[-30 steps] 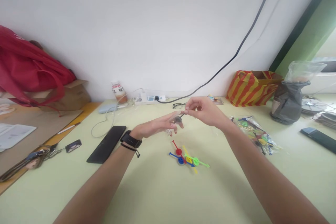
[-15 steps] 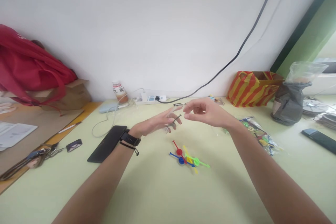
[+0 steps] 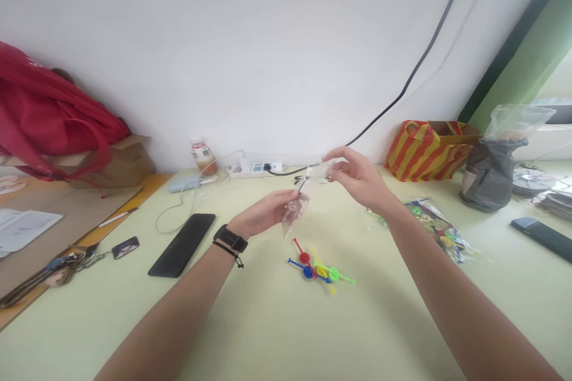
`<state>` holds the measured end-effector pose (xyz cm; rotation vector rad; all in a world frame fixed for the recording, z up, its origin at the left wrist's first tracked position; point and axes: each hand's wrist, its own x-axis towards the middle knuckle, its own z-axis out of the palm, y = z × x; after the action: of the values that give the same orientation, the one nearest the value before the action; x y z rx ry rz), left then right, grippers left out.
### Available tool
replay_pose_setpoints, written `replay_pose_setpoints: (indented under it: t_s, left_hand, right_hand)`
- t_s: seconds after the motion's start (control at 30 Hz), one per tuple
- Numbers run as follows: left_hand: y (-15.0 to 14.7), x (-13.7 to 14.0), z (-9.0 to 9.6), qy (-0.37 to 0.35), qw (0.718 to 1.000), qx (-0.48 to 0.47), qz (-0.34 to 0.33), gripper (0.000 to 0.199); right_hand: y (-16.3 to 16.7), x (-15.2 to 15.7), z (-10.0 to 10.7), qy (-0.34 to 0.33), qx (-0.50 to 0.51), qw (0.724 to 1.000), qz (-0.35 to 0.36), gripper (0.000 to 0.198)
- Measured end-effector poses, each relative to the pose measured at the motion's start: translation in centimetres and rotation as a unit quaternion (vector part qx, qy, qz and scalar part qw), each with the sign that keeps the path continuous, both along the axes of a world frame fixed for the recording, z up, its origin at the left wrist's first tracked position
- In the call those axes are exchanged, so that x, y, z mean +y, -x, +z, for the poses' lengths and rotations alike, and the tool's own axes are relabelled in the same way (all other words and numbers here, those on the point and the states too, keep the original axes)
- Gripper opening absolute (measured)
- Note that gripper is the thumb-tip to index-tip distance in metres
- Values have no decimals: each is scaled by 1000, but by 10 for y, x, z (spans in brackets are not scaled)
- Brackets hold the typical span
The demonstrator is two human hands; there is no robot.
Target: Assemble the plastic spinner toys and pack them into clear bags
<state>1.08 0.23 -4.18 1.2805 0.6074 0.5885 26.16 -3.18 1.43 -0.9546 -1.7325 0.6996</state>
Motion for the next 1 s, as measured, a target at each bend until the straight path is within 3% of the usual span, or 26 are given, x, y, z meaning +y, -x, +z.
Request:
replay_pose_setpoints:
  t_s: [0.07,0.13,0.23,0.33,0.4,0.47,0.6,0.7,0.8,1.0]
  left_hand:
    - [3,7,0,-26,996,-2,84,38]
    - [5,13,1,-85,979,-8,185,38]
    - [7,17,-2,-190,943,7,274,43]
    - [4,17,-18,-209,948,85,223,52]
    - [1,17,-31,-218,952,125,173,49]
    - [-1,18,-41,-247,947,120,167,47]
    - [0,19,-50,-260,940,108,191,54]
    - [1,19,-57,-268,938,159,149,66]
    - [-1,17,-63,-311,921,194,131,61]
    - [-5,16,-63,-302,933,112,162,61]
  right_hand:
    - [-6,6,-7,51,-19,997,-51,23]
    - [-13,12,-16,122,-82,987,-58,20]
    - [-16,18,-30,218,-228,947,65,19]
    - [-7,15,-39,257,-341,877,221,25]
    - [6,11,-41,276,-376,841,273,35]
    - [18,6,-43,286,-388,826,292,42]
    - [35,3,-51,260,-386,828,313,29]
    - [39,4,-59,238,-379,835,320,17]
    - [41,5,-63,239,-373,834,329,13]
    - [49,0,-62,235,-368,845,307,13]
